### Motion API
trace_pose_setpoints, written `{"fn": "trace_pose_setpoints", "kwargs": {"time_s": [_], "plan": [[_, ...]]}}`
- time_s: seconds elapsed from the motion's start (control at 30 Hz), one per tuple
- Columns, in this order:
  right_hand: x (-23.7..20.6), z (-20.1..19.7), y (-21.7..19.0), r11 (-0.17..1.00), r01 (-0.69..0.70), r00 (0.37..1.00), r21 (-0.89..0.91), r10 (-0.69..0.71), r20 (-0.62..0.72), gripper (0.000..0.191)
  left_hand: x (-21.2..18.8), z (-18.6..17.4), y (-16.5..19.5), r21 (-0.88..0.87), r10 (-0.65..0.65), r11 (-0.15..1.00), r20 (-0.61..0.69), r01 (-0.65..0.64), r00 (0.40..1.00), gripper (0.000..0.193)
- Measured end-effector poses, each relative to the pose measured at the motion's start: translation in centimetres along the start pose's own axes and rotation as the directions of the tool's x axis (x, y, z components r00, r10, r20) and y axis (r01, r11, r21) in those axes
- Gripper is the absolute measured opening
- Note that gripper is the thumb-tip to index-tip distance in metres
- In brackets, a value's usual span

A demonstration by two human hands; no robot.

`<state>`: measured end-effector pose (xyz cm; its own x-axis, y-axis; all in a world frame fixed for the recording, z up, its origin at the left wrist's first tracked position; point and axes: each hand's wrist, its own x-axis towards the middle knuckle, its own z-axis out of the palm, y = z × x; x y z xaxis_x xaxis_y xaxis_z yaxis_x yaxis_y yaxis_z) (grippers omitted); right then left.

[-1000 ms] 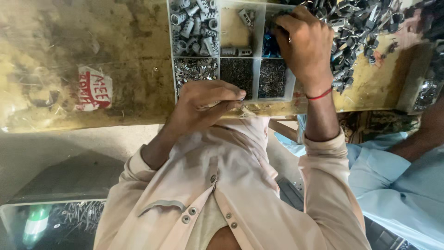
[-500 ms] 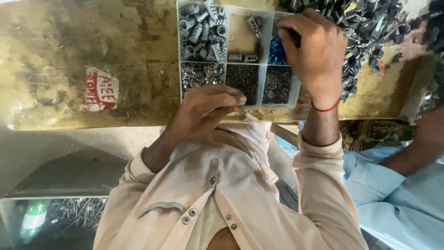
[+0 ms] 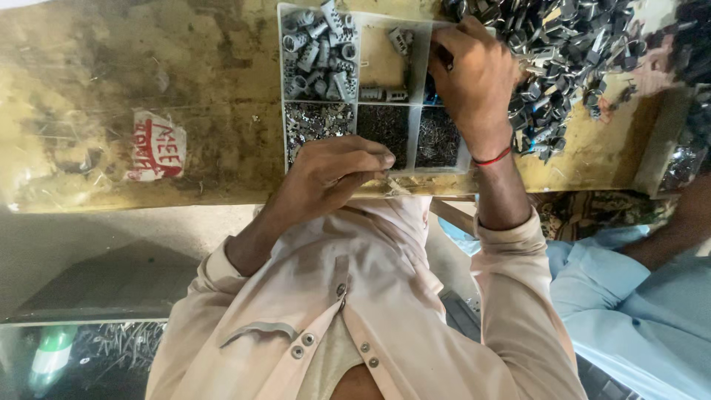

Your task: The person assembles lock cylinders by hand at a workbench. They repeatedly pick small metal pins and springs from a compartmentalized tray, insert them into a cylinder housing, and place a blue plastic cap on the end. Completed units are set aside on the table.

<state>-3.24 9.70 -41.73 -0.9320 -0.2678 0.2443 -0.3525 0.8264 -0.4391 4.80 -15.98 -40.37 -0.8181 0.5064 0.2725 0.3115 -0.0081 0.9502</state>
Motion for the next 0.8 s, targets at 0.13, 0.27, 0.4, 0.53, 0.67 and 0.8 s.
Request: {"fn": "trace_pose_setpoints", "kwargs": {"time_s": [0.13, 0.27, 0.4, 0.53, 0.67, 0.8], "plan": [[-0.7, -1.0, -0.2, 0.999, -0.041, 0.999, 0.026, 0.041, -0.011, 0.017, -0.1, 0.0, 0.1, 0.017, 0.02, 1.0, -0.019, -0.019, 1.0, 0.019], [-1.3, -1.4, 0.0, 0.999, -0.001, 1.0, 0.05, 0.0, 0.013, 0.019, -0.1, 0.2, 0.1, 0.075, 0.031, 0.997, -0.02, -0.029, 0.999, 0.018], [-0.9, -1.0, -0.5, 0.997, 0.071, 0.997, -0.002, -0.071, 0.023, 0.024, 0.0, 0.3, 0.1, 0.092, 0.05, 0.995, -0.023, -0.048, 0.998, 0.018], [-0.2, -2.6, -1.4, 1.0, 0.003, 0.999, 0.013, -0.003, 0.044, 0.015, -0.1, 0.2, 0.2, 0.081, 0.02, 0.997, -0.032, -0.018, 0.999, 0.018], [0.0, -4.4, -2.3, 0.99, -0.002, 0.999, 0.144, -0.005, 0.046, 0.011, 0.0, 0.1, 0.0, 0.085, 0.063, 0.995, -0.019, -0.061, 0.998, 0.022], [1.1, -2.0, -3.0, 0.991, 0.128, 0.987, -0.035, -0.123, 0.101, 0.014, 0.0, 0.2, 0.0, 0.085, 0.043, 0.995, -0.006, -0.043, 0.999, 0.019]]}}
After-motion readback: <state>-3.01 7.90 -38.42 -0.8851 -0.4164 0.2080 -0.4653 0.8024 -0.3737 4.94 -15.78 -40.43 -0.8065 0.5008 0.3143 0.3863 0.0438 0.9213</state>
